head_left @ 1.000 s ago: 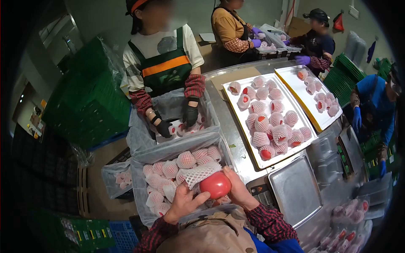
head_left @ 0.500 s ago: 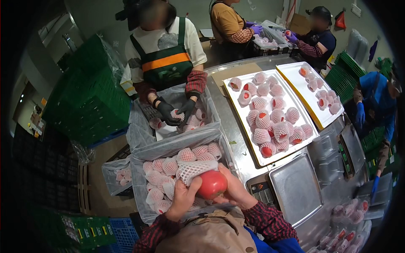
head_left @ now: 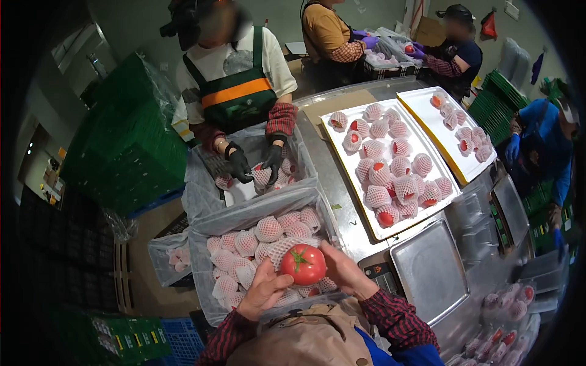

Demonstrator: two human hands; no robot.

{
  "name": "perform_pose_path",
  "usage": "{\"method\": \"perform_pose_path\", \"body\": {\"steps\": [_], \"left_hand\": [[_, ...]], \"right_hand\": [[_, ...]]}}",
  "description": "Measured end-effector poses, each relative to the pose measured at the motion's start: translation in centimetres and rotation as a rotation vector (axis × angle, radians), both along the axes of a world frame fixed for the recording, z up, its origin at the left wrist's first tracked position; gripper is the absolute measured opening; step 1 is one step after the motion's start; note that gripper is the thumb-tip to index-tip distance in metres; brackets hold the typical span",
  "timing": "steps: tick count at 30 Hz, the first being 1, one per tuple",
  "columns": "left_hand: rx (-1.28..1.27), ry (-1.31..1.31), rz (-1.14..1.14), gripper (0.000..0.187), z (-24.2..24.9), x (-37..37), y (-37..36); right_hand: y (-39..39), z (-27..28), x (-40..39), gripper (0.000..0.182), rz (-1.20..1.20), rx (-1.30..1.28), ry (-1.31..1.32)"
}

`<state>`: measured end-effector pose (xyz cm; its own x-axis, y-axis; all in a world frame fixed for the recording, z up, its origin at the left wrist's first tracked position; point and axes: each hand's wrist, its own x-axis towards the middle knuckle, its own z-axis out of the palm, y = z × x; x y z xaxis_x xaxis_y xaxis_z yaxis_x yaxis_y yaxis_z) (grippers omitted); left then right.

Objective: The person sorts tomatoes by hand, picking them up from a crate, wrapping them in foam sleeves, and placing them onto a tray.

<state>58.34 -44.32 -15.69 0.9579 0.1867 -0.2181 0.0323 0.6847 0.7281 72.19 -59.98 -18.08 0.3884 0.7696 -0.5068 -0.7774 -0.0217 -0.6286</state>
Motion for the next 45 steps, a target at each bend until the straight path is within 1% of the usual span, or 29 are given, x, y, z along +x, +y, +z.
{"method": "perform_pose_path", "body": {"steps": [2,6,8,9,10,12,13,15,16,18,19,21,23,24,25,27,28,30,31,32,33,34,35,37,39,41,43,44,45], "left_hand": [[-0.084,0.014,-0.012,0.078,-0.4,0.2,-0.2],[-0.293,0.006,-0.035,0.079,-1.0,0.3,0.6],[-0.189,0.029,0.003,0.078,0.1,0.7,0.5],[-0.089,0.054,0.038,0.077,0.6,0.9,0.3],[-0.089,0.054,0.039,0.077,0.5,1.1,0.1],[0.407,-0.045,0.149,0.074,0.3,1.4,-0.2],[0.405,-0.045,0.145,0.074,0.1,1.6,-0.1],[0.703,-0.187,0.257,0.071,-0.5,2.0,-0.2],[0.699,-0.186,0.266,0.072,-0.3,2.3,-0.4],[0.567,-0.141,0.255,0.074,0.5,2.7,-1.0],[0.451,-0.08,0.257,0.075,0.7,2.9,-1.3],[0.448,-0.091,0.25,0.077,0.1,3.5,-2.2],[0.694,-0.166,0.285,0.077,-1.3,4.4,-3.0],[0.905,-0.198,0.232,0.074,-1.3,5.3,-3.2],[0.901,-0.2,0.229,0.074,-0.9,5.9,-3.2],[1.126,-0.074,0.08,0.071,0.6,6.4,-2.6],[0.996,-0.027,0.111,0.065,1.0,6.4,-2.4],[0.977,0.054,0.137,0.061,-0.1,5.4,-0.1],[0.96,0.121,0.155,0.057,-0.5,4.7,0.9],[0.981,0.2,0.225,0.048,-0.4,4.1,1.7],[0.991,0.236,0.264,0.048,-1.0,3.2,2.8],[0.99,0.269,0.337,0.044,-2.5,2.6,4.0],[0.986,0.296,0.406,0.04,-4.2,2.0,5.2],[0.98,0.323,0.45,0.038,-8.3,1.2,6.6],[1.035,0.357,0.33,0.038,-10.1,1.6,6.5],[1.096,0.354,0.264,0.042,-11.0,2.6,5.9],[1.497,0.348,0.289,0.05,-12.1,3.9,5.6],[1.626,0.356,0.334,0.057,-12.0,4.7,5.5],[1.625,0.345,0.325,0.057,-12.4,5.2,5.8]], "right_hand": [[0.2,-0.8,-0.9,0.036,-0.052,0.016,0.223],[0.6,-0.9,-0.4,0.022,-0.133,0.132,0.177],[0.7,-1.9,0.4,0.013,-0.348,0.152,-0.385],[0.6,-0.8,0.2,0.013,-0.343,0.152,-0.385],[0.1,1.1,-0.3,0.012,-0.37,0.104,-0.708],[-0.4,3.0,-0.4,0.017,-0.395,0.12,-1.464],[-0.4,3.7,-0.7,0.018,-0.394,0.199,-1.602],[-0.6,3.6,-0.7,0.013,-0.289,0.269,-1.573],[-1.1,3.2,-0.8,0.013,-0.293,0.25,-1.581],[-2.0,1.3,-0.5,0.015,-0.16,0.239,-0.895],[-2.1,0.3,0.0,0.015,-0.182,0.218,-0.905],[-1.7,-1.5,0.9,0.024,-0.344,0.184,-0.368],[-1.3,-1.2,0.5,0.047,-0.283,0.352,0.085],[-1.2,-1.4,0.4,0.05,-0.279,0.342,0.015],[-1.2,-1.5,0.5,0.053,-0.27,0.332,-0.053],[-2.5,-1.8,3.8,0.056,-0.324,0.13,-0.233],[-3.2,-2.4,6.5,0.058,-0.426,0.055,-0.398],[-6.3,-7.8,14.6,0.083,-0.663,-0.33,-0.946],[-8.4,-10.5,19.4,0.092,-0.782,-0.679,-1.422],[-10.6,-10.7,23.1,0.091,-0.819,-0.54,-1.279],[-12.8,-15.1,28.0,0.088,-0.959,-0.807,-1.492],[-13.6,-9.7,28.1,0.087,-0.893,-0.741,-1.51],[-15.1,-10.4,30.4,0.085,-0.853,-0.84,-1.592],[-16.3,-10.5,31.8,0.081,-0.638,-1.152,-1.848],[-17.6,-13.4,33.7,0.079,-0.277,-1.224,-1.685],[-17.9,-15.0,33.6,0.072,-0.341,-1.256,-1.828],[-18.8,-14.8,33.9,0.063,-0.416,-1.142,-1.659],[-17.7,-13.5,32.0,0.053,-0.497,-1.239,-1.763],[-16.7,-11.7,29.9,0.053,-0.503,-1.252,-1.758]]}}
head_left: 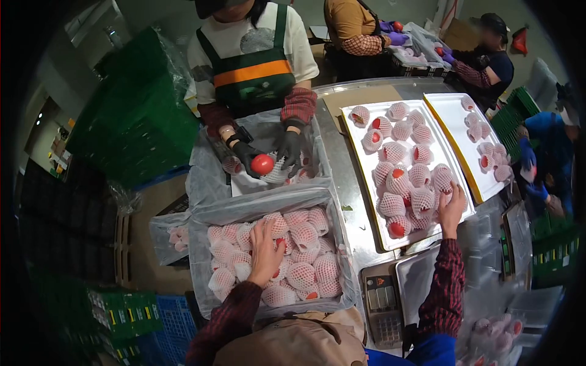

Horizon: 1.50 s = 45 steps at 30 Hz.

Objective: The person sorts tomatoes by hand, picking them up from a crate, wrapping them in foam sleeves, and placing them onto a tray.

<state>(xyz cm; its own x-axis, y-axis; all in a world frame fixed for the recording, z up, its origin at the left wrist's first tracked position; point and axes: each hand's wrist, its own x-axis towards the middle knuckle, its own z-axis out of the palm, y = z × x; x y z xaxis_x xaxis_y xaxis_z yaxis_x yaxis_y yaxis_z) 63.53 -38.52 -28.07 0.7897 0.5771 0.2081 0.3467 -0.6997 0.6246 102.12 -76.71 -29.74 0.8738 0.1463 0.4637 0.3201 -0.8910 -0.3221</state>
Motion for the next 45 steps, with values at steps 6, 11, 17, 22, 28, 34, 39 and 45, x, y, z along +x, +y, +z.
{"method": "perform_pose_path", "body": {"steps": [6,11,17,22,28,34,39,45], "left_hand": [[0.06,0.168,0.084,0.076,-3.9,1.9,2.8],[-0.89,-0.263,-0.02,0.07,-0.8,0.4,2.8],[-1.267,-0.32,-0.31,0.082,7.6,-3.2,-1.4],[-1.213,-0.441,-0.381,0.082,9.6,-4.1,-1.9],[-1.603,-0.316,-0.105,0.069,7.8,-4.6,-2.9],[-1.93,-0.467,-0.338,0.078,6.3,-5.6,-2.6],[-1.877,-0.581,-0.448,0.086,7.7,-5.8,-2.4],[-1.169,-0.427,-0.285,0.087,10.9,-4.0,-4.2]], "right_hand": [[7.0,6.6,-11.7,0.035,0.407,0.398,0.032],[13.5,5.9,-21.5,0.026,0.643,0.695,0.454],[21.8,9.3,-27.3,0.024,0.9,0.904,1.051],[23.5,9.1,-28.3,0.019,0.763,1.106,0.975],[22.5,11.3,-30.3,0.018,0.714,1.161,0.969],[21.8,9.5,-28.4,0.019,0.619,1.488,1.097],[21.0,6.2,-28.2,0.014,0.713,1.198,1.144],[19.8,11.5,-28.3,0.036,1.0,1.216,1.355]]}}
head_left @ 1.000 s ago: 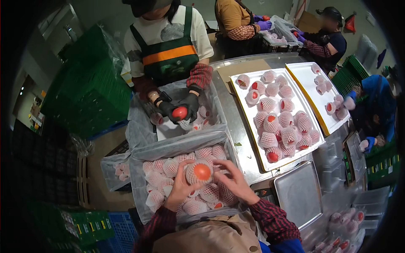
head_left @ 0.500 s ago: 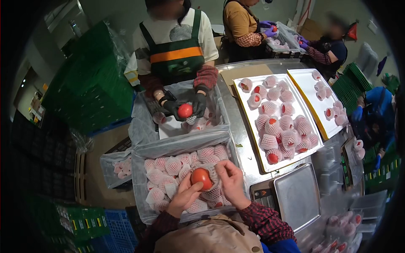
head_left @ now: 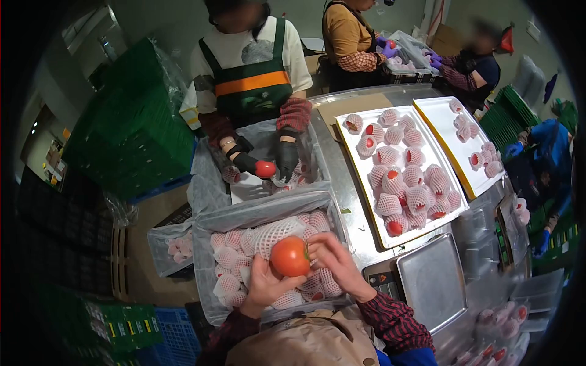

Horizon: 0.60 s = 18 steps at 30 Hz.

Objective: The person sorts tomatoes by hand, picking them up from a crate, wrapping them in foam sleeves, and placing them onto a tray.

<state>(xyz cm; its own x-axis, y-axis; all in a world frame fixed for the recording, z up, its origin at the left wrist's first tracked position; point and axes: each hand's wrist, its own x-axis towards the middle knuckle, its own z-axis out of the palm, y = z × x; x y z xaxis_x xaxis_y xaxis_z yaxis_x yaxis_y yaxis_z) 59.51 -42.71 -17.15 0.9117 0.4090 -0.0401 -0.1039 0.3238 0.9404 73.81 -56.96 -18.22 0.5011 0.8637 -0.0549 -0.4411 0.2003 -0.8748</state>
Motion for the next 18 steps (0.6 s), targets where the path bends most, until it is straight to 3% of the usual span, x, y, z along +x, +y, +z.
{"method": "perform_pose_path", "body": {"steps": [2,5,7,8,10,11,13,18], "left_hand": [[0.11,-0.03,0.064,0.087,-0.3,0.0,-0.5],[0.317,0.043,-0.053,0.09,-0.2,-0.2,-0.1],[0.377,-0.104,0.072,0.093,0.5,-0.4,0.1],[0.38,-0.1,0.068,0.093,0.7,-0.6,0.1],[0.286,-0.241,0.291,0.085,1.1,-1.0,0.2],[0.287,-0.24,0.286,0.085,1.4,-1.3,0.4],[0.388,-0.071,0.142,0.082,1.8,-1.7,0.9],[0.146,0.018,0.029,0.077,2.2,-0.7,-0.9]], "right_hand": [[-0.1,1.3,-1.2,0.039,0.027,0.016,0.024],[-0.4,2.2,-1.3,0.055,0.068,0.012,0.071],[-0.2,1.5,-1.2,0.068,-0.1,0.048,-0.32],[-0.4,1.6,-1.1,0.068,-0.103,0.05,-0.316],[-0.9,2.7,-0.5,0.076,-0.165,0.002,-0.464],[-1.2,3.3,-0.1,0.076,-0.169,0.002,-0.462],[-1.4,4.5,0.4,0.075,-0.25,-0.036,-0.816],[-1.7,5.4,0.1,0.072,-0.294,-0.059,-0.914]]}}
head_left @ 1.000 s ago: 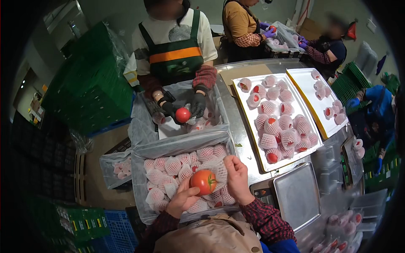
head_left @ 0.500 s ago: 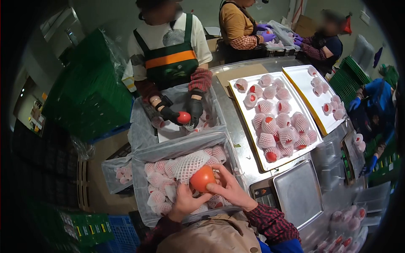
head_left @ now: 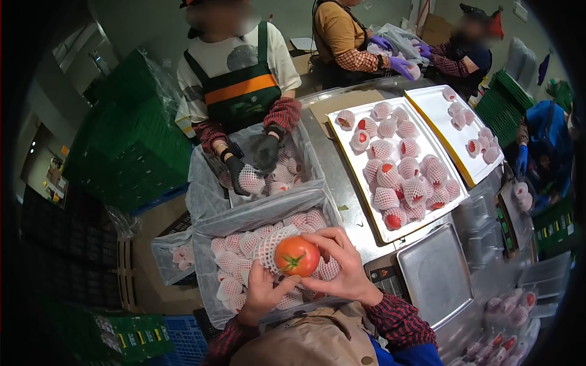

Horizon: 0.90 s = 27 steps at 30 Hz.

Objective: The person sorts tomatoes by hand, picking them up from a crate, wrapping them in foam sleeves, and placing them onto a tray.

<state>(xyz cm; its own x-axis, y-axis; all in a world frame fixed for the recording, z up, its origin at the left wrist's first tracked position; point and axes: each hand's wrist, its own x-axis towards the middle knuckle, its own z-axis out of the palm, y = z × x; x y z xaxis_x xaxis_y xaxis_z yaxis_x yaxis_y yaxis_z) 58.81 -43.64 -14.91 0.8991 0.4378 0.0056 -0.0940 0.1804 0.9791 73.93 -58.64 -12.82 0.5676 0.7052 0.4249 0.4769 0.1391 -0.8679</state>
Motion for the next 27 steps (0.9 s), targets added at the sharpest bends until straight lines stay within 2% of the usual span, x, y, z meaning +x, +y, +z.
{"method": "perform_pose_path", "body": {"steps": [1,4,14,17,19,20,22,23,25,27], "left_hand": [[-0.084,-0.001,0.012,0.075,0.0,0.1,-0.2],[-0.103,0.003,0.013,0.074,0.4,0.3,-0.3],[-0.044,0.017,0.094,0.065,-0.5,1.0,-0.9],[0.012,-0.095,0.122,0.067,-1.3,0.5,-0.7],[0.191,-0.043,0.059,0.074,-1.0,0.3,-0.5],[0.192,-0.044,0.061,0.074,-1.4,0.1,-0.4],[0.351,0.01,-0.004,0.074,-1.8,0.0,-0.2],[0.351,0.009,-0.004,0.074,-1.7,-0.1,-0.4],[0.461,0.042,0.028,0.069,0.2,0.4,-1.5],[0.474,0.032,0.005,0.072,0.8,0.4,-1.2]], "right_hand": [[-0.2,0.0,-0.1,0.071,0.003,-0.003,0.002],[-0.3,-0.2,-0.2,0.07,-0.011,0.028,-0.003],[-0.4,0.4,-1.2,0.067,-0.025,0.021,-0.077],[-0.6,0.2,-0.9,0.07,0.024,0.049,-0.035],[-0.6,-0.6,-0.4,0.071,0.149,0.102,0.267],[-0.6,-1.1,-0.2,0.071,0.151,0.103,0.265],[-0.8,-1.9,-0.1,0.067,0.446,0.107,0.833],[-1.0,-1.8,-0.2,0.067,0.446,0.107,0.833],[-1.3,-1.5,-0.5,0.059,0.47,0.019,1.123],[-1.2,-1.5,-0.5,0.064,0.459,-0.006,1.119]]}}
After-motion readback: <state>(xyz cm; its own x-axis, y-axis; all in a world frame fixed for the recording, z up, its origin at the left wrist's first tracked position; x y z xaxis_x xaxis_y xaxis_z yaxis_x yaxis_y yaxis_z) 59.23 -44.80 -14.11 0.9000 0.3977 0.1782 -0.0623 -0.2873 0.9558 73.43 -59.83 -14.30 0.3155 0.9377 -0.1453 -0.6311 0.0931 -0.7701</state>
